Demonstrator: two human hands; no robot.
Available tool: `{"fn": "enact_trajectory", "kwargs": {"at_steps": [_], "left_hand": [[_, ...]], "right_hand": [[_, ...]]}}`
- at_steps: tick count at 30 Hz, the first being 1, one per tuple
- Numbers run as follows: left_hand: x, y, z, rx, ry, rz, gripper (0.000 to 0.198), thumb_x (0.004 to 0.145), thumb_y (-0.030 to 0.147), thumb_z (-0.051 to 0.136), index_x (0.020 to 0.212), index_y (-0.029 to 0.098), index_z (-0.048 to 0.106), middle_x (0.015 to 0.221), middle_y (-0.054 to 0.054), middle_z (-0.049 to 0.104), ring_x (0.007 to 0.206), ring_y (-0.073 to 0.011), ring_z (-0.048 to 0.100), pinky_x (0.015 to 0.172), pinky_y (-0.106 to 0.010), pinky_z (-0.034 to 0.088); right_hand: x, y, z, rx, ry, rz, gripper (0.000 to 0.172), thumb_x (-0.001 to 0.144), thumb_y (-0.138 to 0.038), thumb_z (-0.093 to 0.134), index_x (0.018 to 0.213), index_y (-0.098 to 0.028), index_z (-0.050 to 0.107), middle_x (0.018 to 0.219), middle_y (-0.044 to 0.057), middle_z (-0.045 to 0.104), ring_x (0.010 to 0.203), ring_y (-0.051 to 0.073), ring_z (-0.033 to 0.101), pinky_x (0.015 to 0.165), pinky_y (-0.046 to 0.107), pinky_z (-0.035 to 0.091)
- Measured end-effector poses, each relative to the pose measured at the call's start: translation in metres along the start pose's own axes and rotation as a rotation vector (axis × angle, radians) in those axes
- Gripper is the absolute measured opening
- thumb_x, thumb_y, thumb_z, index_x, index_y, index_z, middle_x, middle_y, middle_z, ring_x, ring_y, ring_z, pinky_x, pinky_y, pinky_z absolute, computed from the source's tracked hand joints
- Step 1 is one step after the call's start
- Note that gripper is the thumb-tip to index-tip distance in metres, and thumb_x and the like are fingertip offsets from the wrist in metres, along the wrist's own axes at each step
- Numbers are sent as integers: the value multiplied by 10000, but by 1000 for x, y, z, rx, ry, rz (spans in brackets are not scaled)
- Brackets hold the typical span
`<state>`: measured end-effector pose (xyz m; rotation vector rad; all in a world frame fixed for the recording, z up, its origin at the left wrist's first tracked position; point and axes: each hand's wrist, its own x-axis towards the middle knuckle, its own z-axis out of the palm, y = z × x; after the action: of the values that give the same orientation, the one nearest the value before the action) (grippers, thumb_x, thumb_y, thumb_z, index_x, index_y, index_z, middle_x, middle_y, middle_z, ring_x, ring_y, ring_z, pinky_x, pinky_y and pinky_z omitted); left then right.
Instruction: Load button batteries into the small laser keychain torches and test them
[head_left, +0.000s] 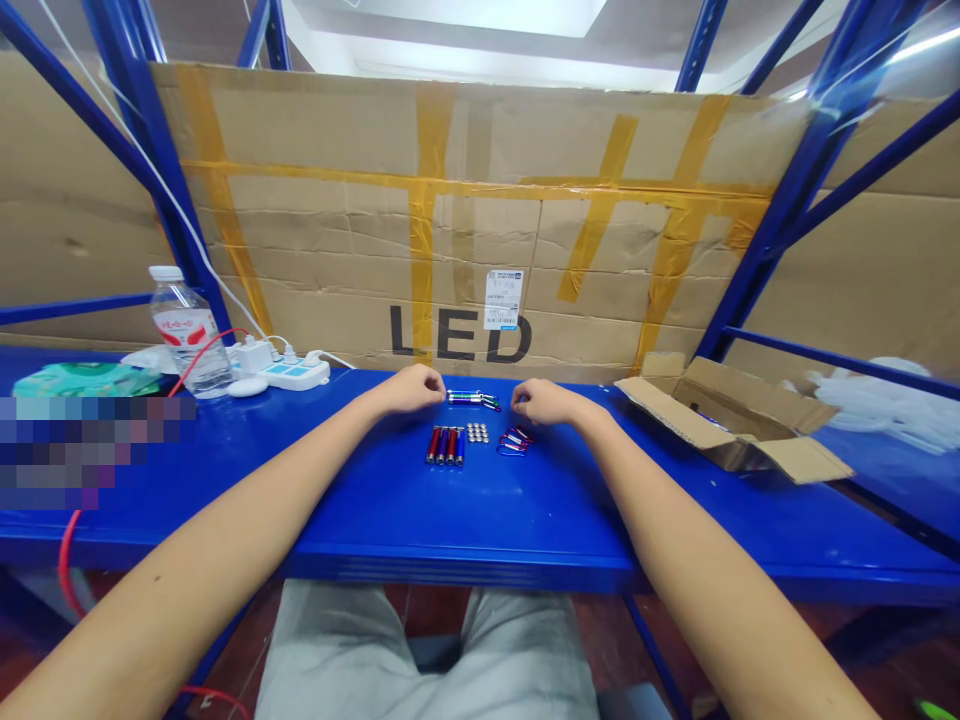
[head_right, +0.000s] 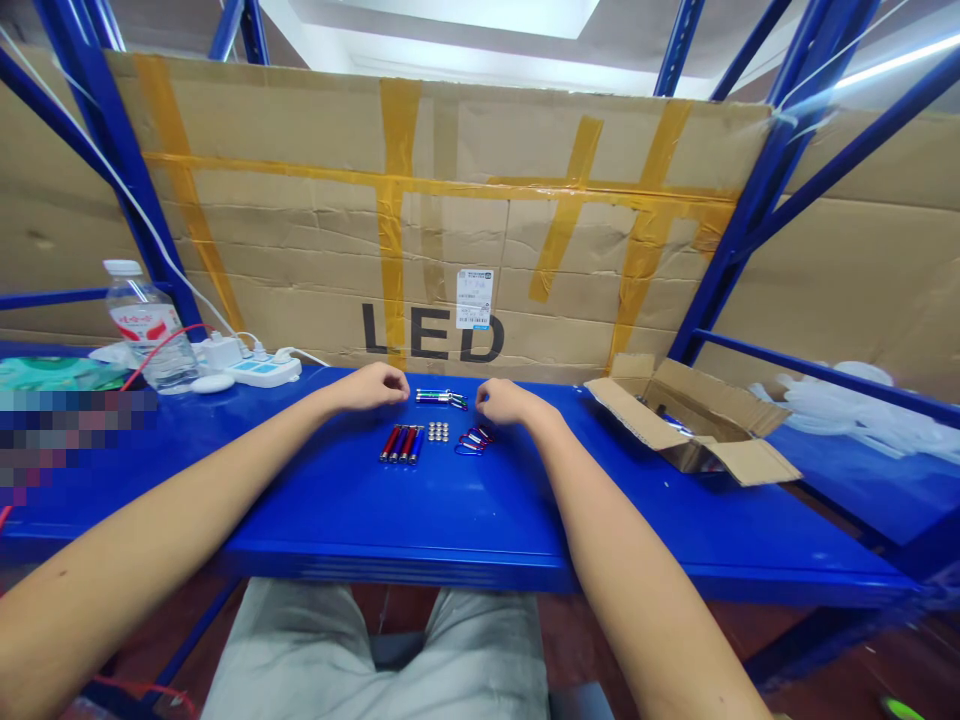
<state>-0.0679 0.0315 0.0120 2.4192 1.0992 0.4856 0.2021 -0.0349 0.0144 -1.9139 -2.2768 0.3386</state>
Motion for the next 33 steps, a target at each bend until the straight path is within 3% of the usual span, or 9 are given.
{"fn": "enact_trajectory", "kwargs": {"at_steps": [2,8,15,19,27,33], "left_hand": [[7,2,7,123,85,106,228,811,277,566,922,171,735,976,-78,741,909,-214,654,832,-308,468],[35,15,29,400,69,274,285,878,255,511,1013,174,749,1081,-98,712,994,-236,647,880,-308,463],[40,15,39,389,9,300,251,827,167,569,1028,187,717,1034,-78,731,928,-215,660,773,-275,468],[37,13,38,331,3,301,261,784,102,565,981,178,720,997,-68,736,895,-204,659,756,-269,466],[38,14,40,401,-52,339,204,826,230,594,953,192,749,938,-76,735,868,-215,655,755,-281,454],[33,23,37,451,65,417,145,834,218,541,863,176,677,911,-85,659,831,-218,613,725,-309,446]], "right_hand": [[1,-3,3,-14,76,-64,271,812,-142,550,1011,-177,731,1026,77,732,875,186,656,717,227,447],[6,-18,20,-51,119,-110,356,849,-125,501,1117,-196,725,1183,87,707,1059,224,646,857,251,444],[14,-28,30,-75,196,-101,231,871,-158,503,930,-176,726,1010,107,742,923,218,667,743,251,432],[14,-27,29,-44,267,-87,215,869,-165,530,994,-176,705,1034,106,734,936,217,657,730,248,422],[19,-23,34,-37,176,-132,159,863,-185,627,981,-191,732,1072,97,728,973,230,645,780,262,423],[20,-24,31,-9,283,-152,55,833,-155,640,826,-156,694,922,97,710,829,193,613,701,253,398]]}}
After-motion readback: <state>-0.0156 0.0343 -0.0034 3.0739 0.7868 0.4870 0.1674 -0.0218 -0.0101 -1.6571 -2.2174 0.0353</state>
